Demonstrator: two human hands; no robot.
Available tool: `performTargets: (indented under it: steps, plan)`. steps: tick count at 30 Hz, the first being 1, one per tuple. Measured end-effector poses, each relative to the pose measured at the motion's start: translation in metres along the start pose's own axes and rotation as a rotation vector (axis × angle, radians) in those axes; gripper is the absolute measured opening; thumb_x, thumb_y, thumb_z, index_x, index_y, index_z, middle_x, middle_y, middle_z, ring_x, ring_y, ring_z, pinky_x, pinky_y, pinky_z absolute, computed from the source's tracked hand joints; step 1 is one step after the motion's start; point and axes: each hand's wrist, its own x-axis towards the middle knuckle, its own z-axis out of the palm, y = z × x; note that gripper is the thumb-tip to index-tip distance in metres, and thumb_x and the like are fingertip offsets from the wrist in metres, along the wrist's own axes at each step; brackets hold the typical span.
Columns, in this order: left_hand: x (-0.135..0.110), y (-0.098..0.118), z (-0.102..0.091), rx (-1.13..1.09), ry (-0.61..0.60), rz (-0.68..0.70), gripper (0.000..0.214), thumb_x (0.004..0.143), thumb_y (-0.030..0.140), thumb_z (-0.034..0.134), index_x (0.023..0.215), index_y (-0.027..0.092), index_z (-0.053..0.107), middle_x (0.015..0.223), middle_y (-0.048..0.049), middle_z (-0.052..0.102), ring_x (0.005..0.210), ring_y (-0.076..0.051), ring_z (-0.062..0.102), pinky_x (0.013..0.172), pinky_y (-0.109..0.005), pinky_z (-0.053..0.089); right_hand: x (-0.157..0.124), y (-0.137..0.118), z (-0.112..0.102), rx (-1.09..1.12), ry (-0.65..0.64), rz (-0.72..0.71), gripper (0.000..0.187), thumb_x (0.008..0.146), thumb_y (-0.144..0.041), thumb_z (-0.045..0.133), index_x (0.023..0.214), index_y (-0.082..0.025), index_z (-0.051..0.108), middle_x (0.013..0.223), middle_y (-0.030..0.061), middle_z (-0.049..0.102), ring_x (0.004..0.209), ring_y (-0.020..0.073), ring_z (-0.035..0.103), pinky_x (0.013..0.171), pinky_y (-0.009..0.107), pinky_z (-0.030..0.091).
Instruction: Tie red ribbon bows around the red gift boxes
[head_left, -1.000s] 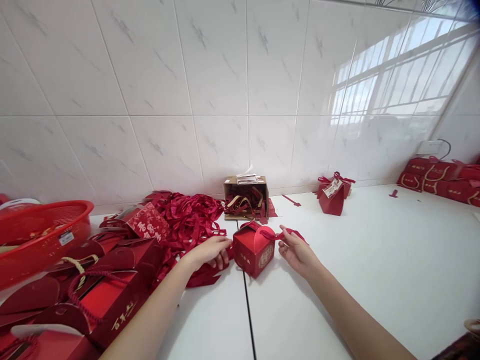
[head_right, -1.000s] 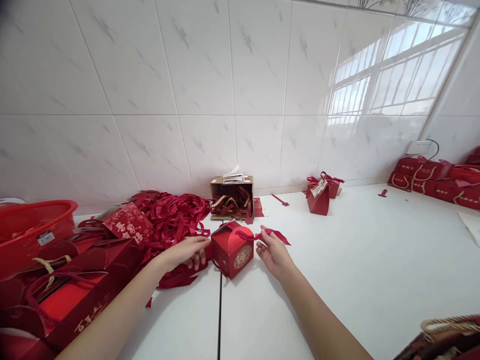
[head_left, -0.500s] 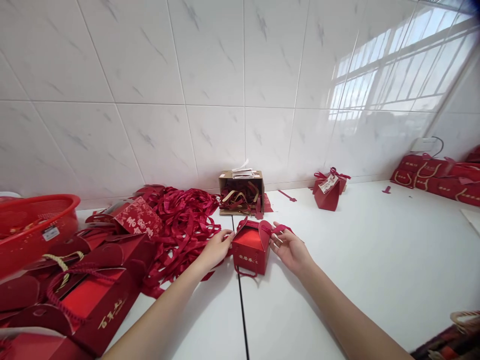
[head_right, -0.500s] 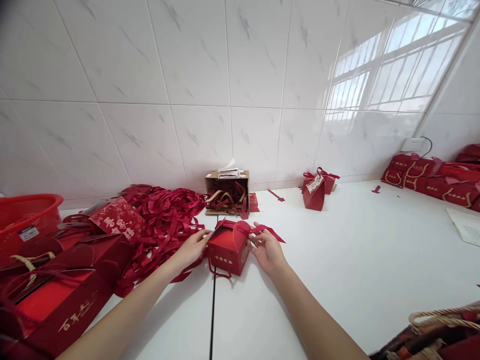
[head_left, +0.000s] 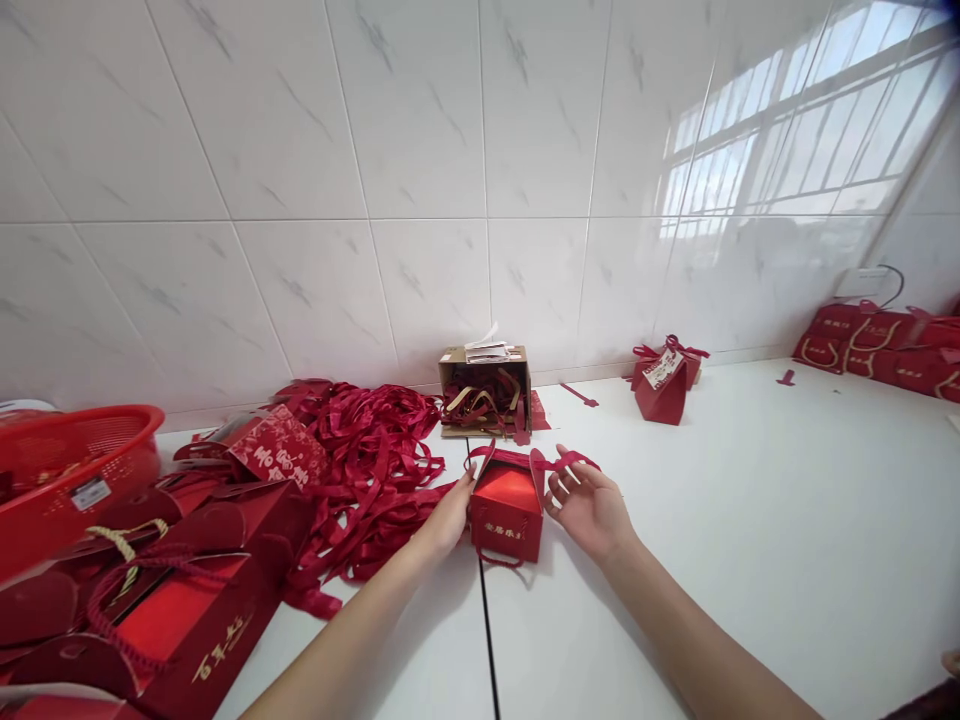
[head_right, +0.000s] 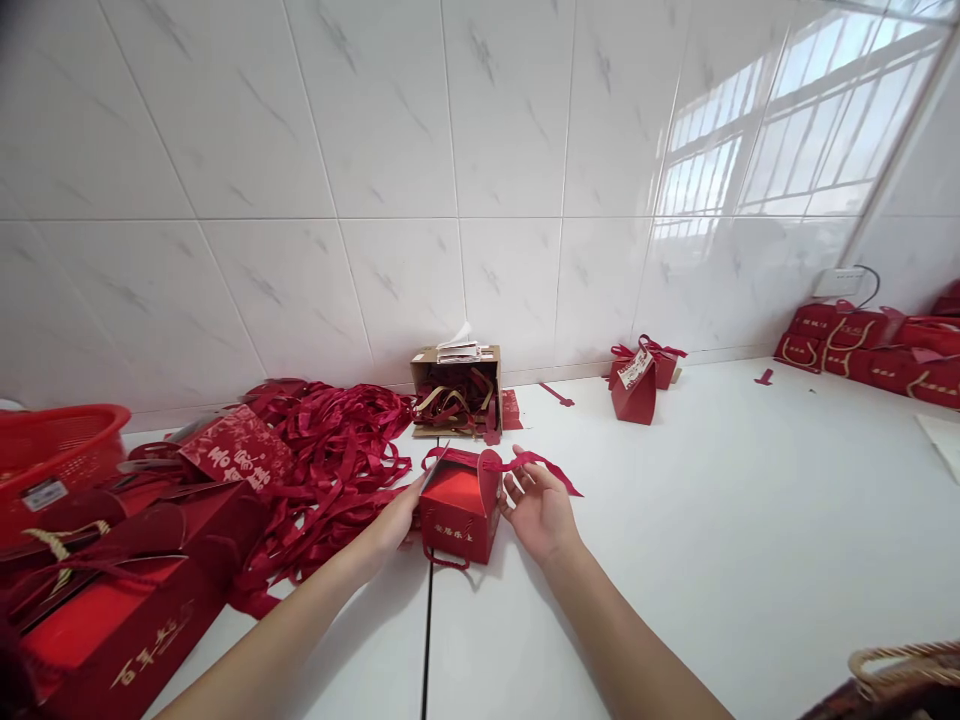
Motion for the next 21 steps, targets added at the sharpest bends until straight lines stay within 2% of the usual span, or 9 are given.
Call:
performTargets:
  steps: [2,4,6,8,10,15,18,21]
  plan:
    - [0.002,0.004,-0.003,-0.244,0.052,-0.049,0.043,0.074,0.027,0.052,0.117,0.023,0.05,0.051,0.0071,0.05,0.043,-0.011,0.045,0.045,-0.021,0.032,-0.002,-0.004,0.001,0.039,-0.012,0.002,0.022,0.074,-0.019,0.057,0.094,-0.024,0.065,0.075,-0.0011,0.06,0.066,0.0113,0.056,0.062,0.027,0.048]
    - [0.004,0.012,-0.009,-0.466,0.064,-0.021,0.04,0.072,0.018,0.049,0.112,0.022,0.051,0.065,0.0028,0.058,0.055,-0.011,0.055,0.052,-0.022,0.041,-0.003,-0.01,0.002,0.077,-0.034,-0.008,0.02,0.076,-0.022,0.054,0.093,-0.022,0.065,0.075,-0.0002,0.059,0.066,0.0109,0.056,0.061,0.026,0.048]
    - [0.006,0.023,-0.018,-0.629,0.058,0.034,0.023,0.075,0.019,0.046,0.097,0.02,0.055,0.072,-0.0004,0.06,0.065,-0.012,0.06,0.06,-0.023,0.047,-0.003,-0.016,0.002,0.102,-0.015,-0.049,0.017,0.079,-0.026,0.054,0.091,-0.019,0.065,0.072,-0.0003,0.056,0.062,0.0095,0.054,0.058,0.024,0.048]
    - [0.007,0.033,-0.027,-0.728,0.094,0.078,0.015,0.082,0.026,0.046,0.089,0.019,0.057,0.072,-0.0008,0.058,0.066,-0.011,0.059,0.062,-0.023,0.048,-0.003,-0.023,0.002,0.089,0.038,-0.12,0.017,0.082,-0.028,0.055,0.089,-0.017,0.066,0.069,-0.001,0.052,0.058,0.0074,0.05,0.054,0.021,0.048]
    - [0.008,0.043,-0.035,-0.755,0.179,0.117,0.016,0.085,0.028,0.048,0.09,0.02,0.06,0.07,0.0003,0.058,0.06,-0.009,0.056,0.058,-0.021,0.048,-0.003,-0.031,0.002,0.039,0.085,-0.211,0.015,0.084,-0.027,0.056,0.086,-0.017,0.067,0.069,-0.001,0.052,0.056,0.0059,0.048,0.054,0.019,0.048]
    - [0.003,0.062,-0.045,-0.803,0.37,0.2,0.012,0.079,0.013,0.057,0.085,0.017,0.067,0.068,0.0011,0.06,0.056,-0.005,0.053,0.052,-0.016,0.044,-0.008,-0.047,0.009,-0.17,0.149,-0.448,0.009,0.076,-0.022,0.067,0.084,-0.017,0.068,0.077,-0.0012,0.057,0.059,0.0047,0.052,0.059,0.017,0.049]
    - [-0.002,0.074,-0.045,-0.712,0.396,0.359,0.011,0.078,0.02,0.061,0.084,0.016,0.069,0.077,-0.0006,0.064,0.061,-0.006,0.055,0.052,-0.016,0.043,-0.011,-0.056,0.02,-0.327,0.126,-0.619,0.018,0.076,-0.032,0.068,0.087,-0.018,0.069,0.08,-0.0003,0.06,0.067,0.0069,0.056,0.063,0.018,0.051]
    - [-0.007,0.09,-0.043,-0.574,0.383,0.564,0.02,0.073,0.032,0.068,0.082,0.015,0.071,0.083,-0.0029,0.067,0.07,-0.009,0.059,0.056,-0.018,0.046,-0.013,-0.067,0.035,-0.461,0.079,-0.783,0.028,0.071,-0.037,0.072,0.091,-0.018,0.068,0.088,0.0021,0.064,0.079,0.0108,0.06,0.07,0.023,0.053]
